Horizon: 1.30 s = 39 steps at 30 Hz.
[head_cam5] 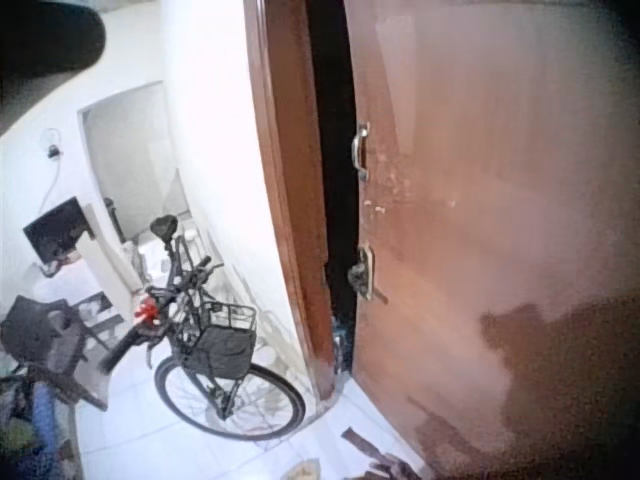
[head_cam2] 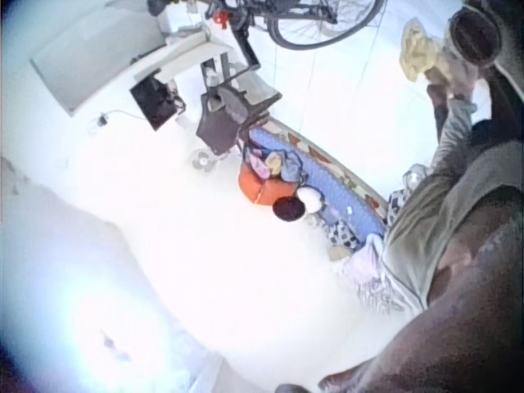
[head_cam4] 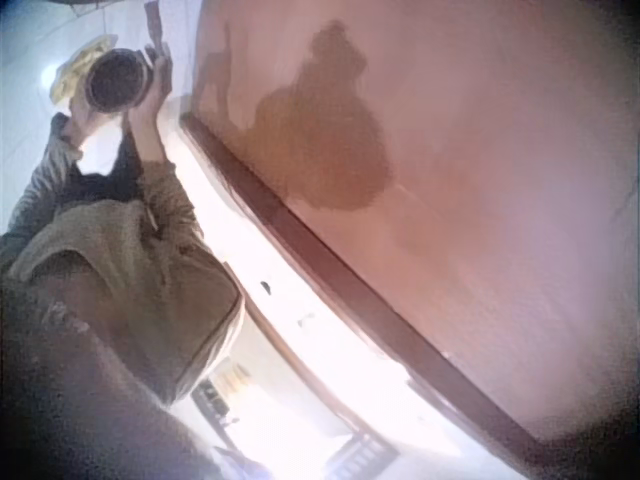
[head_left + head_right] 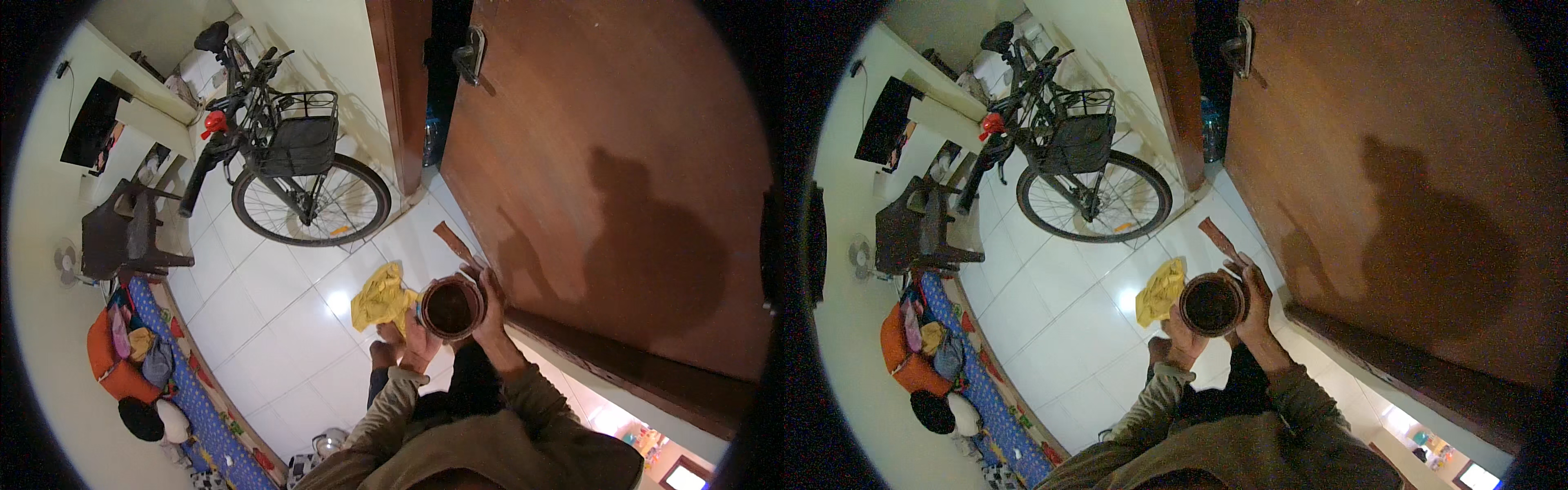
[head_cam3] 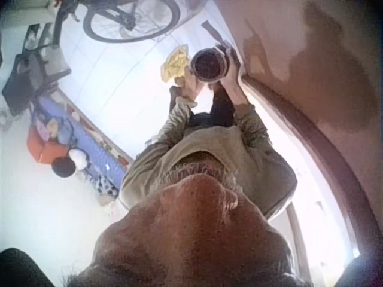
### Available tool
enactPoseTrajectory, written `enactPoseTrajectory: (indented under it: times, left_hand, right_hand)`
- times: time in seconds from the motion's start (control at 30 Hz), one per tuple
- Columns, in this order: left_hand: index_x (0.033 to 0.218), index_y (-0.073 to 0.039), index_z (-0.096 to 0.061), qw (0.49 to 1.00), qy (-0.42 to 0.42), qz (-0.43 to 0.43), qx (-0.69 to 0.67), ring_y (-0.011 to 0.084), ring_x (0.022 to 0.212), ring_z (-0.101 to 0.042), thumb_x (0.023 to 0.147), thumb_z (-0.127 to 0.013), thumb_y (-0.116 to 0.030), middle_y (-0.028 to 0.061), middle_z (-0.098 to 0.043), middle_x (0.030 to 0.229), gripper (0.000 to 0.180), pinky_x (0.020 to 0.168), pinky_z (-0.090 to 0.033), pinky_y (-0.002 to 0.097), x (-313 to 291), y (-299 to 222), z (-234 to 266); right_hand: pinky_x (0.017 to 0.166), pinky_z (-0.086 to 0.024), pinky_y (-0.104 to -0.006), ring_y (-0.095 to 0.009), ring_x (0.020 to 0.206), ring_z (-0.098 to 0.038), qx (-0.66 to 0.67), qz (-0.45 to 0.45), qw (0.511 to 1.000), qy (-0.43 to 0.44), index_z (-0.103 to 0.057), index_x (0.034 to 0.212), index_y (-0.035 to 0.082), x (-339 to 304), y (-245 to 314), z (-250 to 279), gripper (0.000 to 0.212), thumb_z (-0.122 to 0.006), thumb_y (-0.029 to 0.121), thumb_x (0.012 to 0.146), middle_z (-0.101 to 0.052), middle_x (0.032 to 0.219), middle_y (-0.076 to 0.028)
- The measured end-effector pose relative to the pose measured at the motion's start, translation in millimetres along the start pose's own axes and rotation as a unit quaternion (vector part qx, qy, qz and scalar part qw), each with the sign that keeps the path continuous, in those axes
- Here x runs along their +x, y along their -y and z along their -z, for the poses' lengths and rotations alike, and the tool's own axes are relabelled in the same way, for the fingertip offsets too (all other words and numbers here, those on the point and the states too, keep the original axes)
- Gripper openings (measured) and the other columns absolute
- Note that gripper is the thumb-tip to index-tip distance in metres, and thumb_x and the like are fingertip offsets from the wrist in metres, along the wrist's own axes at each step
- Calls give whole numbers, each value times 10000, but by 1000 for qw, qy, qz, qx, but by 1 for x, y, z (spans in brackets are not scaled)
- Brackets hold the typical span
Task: The person paints a door and door frame using a brush and a can of brown paint, moving between standing and sitting positions to reach different sections.
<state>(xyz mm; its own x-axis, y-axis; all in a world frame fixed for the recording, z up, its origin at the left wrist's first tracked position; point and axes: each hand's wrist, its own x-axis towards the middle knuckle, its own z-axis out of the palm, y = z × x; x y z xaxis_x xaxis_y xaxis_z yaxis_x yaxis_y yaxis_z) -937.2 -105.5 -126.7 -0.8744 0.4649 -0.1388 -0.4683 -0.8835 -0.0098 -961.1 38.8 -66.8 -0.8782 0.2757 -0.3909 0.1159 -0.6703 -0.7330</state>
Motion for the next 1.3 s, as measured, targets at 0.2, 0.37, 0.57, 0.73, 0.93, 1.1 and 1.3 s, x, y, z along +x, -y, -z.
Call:
enactPoseTrajectory:
  times: [0.2, 0.37, 0.57, 0.73, 0.93, 1.1, 1.3]
  left_hand:
    - [1399, -69, -490, 993, -74, 93, -5, 352, 1304, -506, 1014, -427, -487, 173, -518, 1423, 572, 1081, -440, 548, -14, 8, -98]
    - [1434, -76, -447, 996, -64, 49, 45, 371, 1314, -494, 1001, -424, -527, 190, -484, 1448, 626, 1082, -428, 581, -1, 17, -138]
    - [1472, -81, -397, 998, -60, 16, 7, 416, 1359, -435, 990, -416, -566, 209, -434, 1488, 684, 1081, -414, 600, 21, 25, -177]
    - [1497, -101, -374, 996, -60, -36, 53, 417, 1365, -422, 939, -456, -614, 189, -419, 1507, 762, 1067, -408, 611, 32, 4, -186]
    - [1422, -63, -481, 998, -17, -40, 35, 298, 1322, -494, 977, -452, -519, 134, -508, 1453, 638, 1126, -377, 489, 48, -25, -215]
    - [1422, -45, -476, 996, 41, -48, 56, 298, 1328, -492, 966, -471, -527, 145, -517, 1444, 663, 1142, -358, 481, 50, -51, -233]
    - [1437, -52, -460, 998, 42, -35, 44, 300, 1334, -487, 959, -480, -522, 152, -517, 1443, 671, 1147, -350, 482, 54, -79, -232]
  right_hand:
    - [952, -529, -386, -230, 1075, -639, 36, -19, 999, 8, -519, 1296, 8, -34, 87, -36, 413, -532, 315, 1019, -653, 1174, -143]
    - [906, -527, -358, -197, 976, -648, 48, 2, 996, 71, -575, 1217, 54, -43, 157, -73, 321, -580, 279, 988, -660, 1069, -85]
    - [804, -518, -331, -170, 862, -632, -18, 40, 997, 60, -575, 1230, 38, -37, 221, -99, 361, -578, 317, 1001, -642, 968, -57]
    - [682, -491, -314, -149, 708, -594, -150, 198, 963, 101, -642, 1113, 21, -50, 287, -132, 318, -558, 310, 1013, -638, 842, -43]
    - [656, -517, -317, -157, 739, -656, -467, 324, 791, 225, -677, 1023, 9, -86, 322, -220, 259, -640, 255, 952, -697, 845, -61]
    - [688, -547, -398, -310, 737, -702, -663, 316, 601, 316, -702, 1003, 79, -50, 283, -243, 242, -709, 280, 870, -711, 832, -151]
    - [731, -542, -380, -322, 830, -701, -713, 301, 547, 319, -728, 1003, 36, -36, 253, -260, 239, -737, 221, 851, -722, 928, -162]
